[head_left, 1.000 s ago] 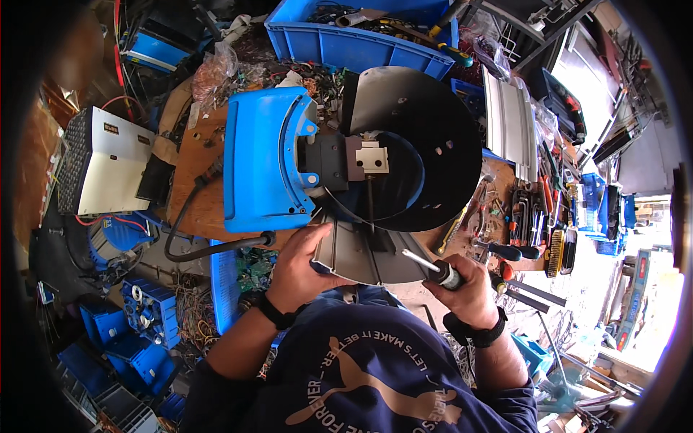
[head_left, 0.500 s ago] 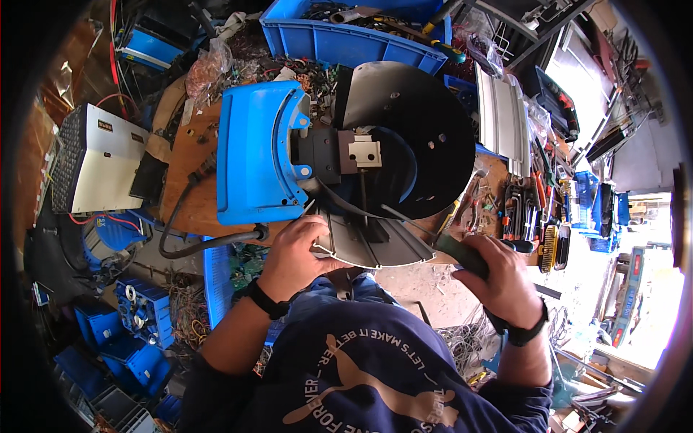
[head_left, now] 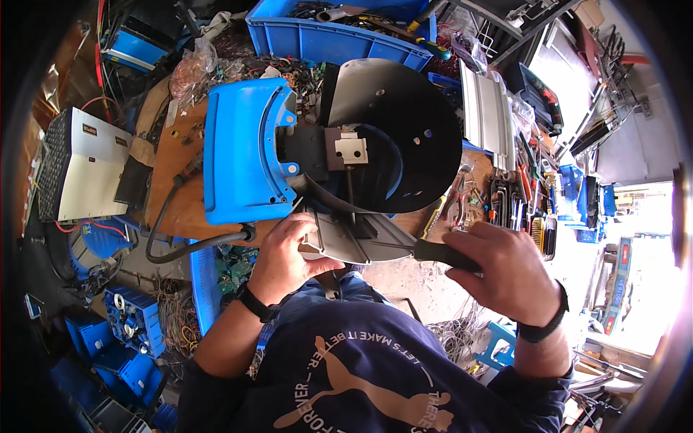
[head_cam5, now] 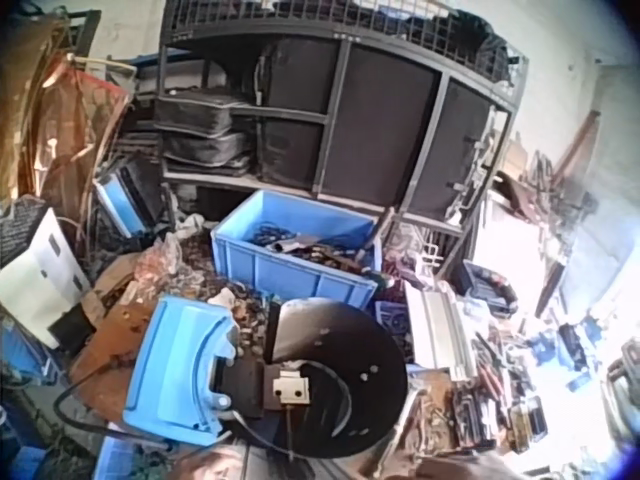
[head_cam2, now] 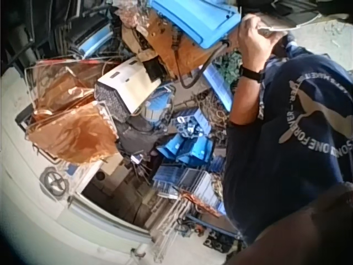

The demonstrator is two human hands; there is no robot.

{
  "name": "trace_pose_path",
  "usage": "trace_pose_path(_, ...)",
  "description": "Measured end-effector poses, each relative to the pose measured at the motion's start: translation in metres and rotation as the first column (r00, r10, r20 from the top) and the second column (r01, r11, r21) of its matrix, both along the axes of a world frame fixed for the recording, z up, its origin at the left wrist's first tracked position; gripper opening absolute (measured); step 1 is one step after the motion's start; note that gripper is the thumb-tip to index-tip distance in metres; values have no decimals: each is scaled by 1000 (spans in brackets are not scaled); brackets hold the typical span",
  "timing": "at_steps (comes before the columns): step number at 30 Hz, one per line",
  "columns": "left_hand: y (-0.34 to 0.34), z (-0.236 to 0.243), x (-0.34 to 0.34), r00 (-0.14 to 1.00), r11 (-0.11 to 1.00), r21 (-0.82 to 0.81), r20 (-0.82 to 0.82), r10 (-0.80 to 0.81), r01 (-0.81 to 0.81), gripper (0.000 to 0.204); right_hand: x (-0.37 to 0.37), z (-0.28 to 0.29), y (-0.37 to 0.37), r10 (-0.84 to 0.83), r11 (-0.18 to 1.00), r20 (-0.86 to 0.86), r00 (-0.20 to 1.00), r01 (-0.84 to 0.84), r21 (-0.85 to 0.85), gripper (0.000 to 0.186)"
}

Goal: The person disassembles a blue and black circular electronic device, likely a robotic vacuum cleaner, on a cluttered workbench. They use a screwdriver to remove screws from the casing and separate the components to access the internal mechanisms.

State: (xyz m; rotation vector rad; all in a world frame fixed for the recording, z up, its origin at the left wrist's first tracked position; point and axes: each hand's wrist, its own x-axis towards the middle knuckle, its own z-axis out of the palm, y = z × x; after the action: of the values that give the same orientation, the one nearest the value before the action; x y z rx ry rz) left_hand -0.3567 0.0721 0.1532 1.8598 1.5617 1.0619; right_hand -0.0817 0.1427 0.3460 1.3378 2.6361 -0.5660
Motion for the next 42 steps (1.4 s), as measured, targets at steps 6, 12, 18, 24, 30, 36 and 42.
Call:
trace_pose_path(6,3,-1,0,1000,1000,-11,10,-20,20,61,-19,-34,-5,137,982,189,972,-159,106,28)
trace_pose_path(12,2,3,0,998,999,29,-53,-19,21,62,-34,-44,-20,165,961,172,971,-197,192,11)
trace_pose_path(18,6,2,-1,995,995,84,-84,-47,54,60,-33,-49,-33,149,950,139,979,-181,256,15)
trace_pose_path(24,3,-5,0,994,994,95,-101,-43,53,61,-24,-59,-38,64,976,154,986,-94,196,28)
trace_pose_path(30,5,-2,-2,997,998,42,-55,-53,55,62,-43,-50,-2,193,965,233,953,-227,129,10)
trace_pose_path(36,7,-3,0,1000,992,124,-10,-30,31,59,-56,-46,-4,148,970,185,971,-179,162,9)
trace_pose_path(42,5,-6,2,1000,991,131,18,-22,20,61,-46,-24,-4,142,986,159,977,-155,68,12)
